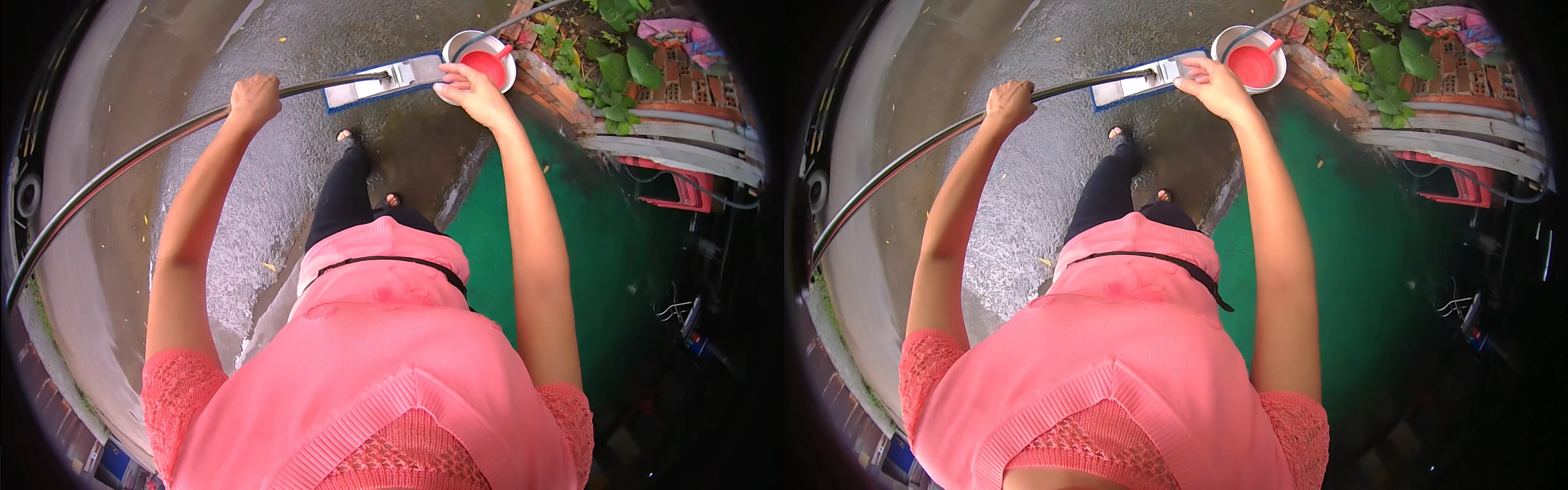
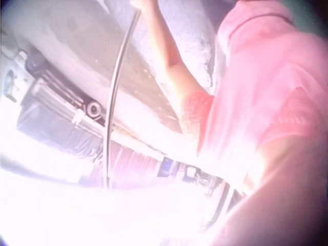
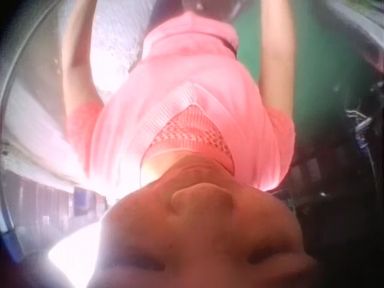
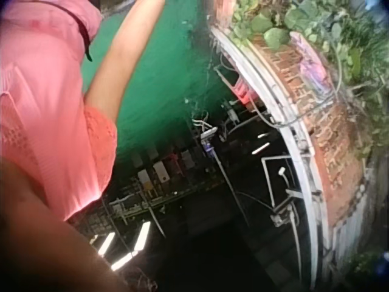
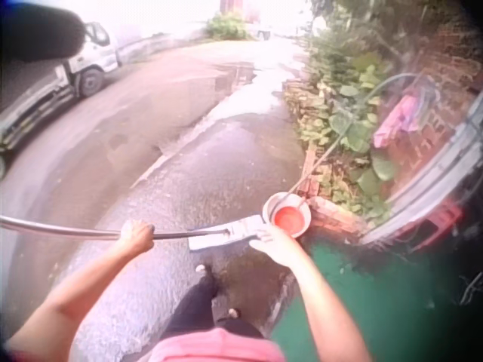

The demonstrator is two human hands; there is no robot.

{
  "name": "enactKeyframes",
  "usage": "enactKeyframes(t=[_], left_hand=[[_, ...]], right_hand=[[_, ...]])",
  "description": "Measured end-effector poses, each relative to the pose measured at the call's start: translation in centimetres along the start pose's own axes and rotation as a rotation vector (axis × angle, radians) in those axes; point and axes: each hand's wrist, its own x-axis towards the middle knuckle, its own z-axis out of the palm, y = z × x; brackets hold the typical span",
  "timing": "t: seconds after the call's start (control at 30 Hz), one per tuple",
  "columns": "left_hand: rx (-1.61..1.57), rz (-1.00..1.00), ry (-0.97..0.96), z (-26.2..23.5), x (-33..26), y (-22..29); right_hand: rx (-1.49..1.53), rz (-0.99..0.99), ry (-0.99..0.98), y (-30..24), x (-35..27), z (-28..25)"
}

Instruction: The person mops a green painted floor in a garage-like space using a flat mop. They move the mop back and forth across the surface, navigating around a fan and parked motorcycles. The person then scoops water from a white bucket with a red scoop and pours it onto the mop head to continue cleaning.

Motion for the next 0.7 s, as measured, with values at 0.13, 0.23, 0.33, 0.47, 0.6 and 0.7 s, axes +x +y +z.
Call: enactKeyframes(t=[0.13,0.23,0.33,0.47,0.6,0.7], left_hand=[[-0.157,-0.100,-0.006,-0.8,2.6,-3.8],[-0.269,-0.158,0.017,-3.3,6.6,-5.6],[-0.357,-0.178,0.034,-5.3,8.4,-7.2],[-0.432,-0.165,0.128,-10.3,11.8,-9.4],[-0.460,-0.088,0.192,-12.0,14.8,-12.7],[-0.415,-0.037,0.165,-13.8,16.9,-13.6]], right_hand=[[0.039,0.170,0.055,7.9,7.6,-2.1],[-0.069,0.247,0.128,13.7,16.0,-4.4],[-0.014,0.359,0.182,17.9,21.6,-5.6],[0.143,0.521,0.251,14.8,30.8,-9.0],[0.089,0.614,0.269,17.3,39.8,-9.9],[-0.037,0.650,0.343,24.4,45.4,-12.5]])
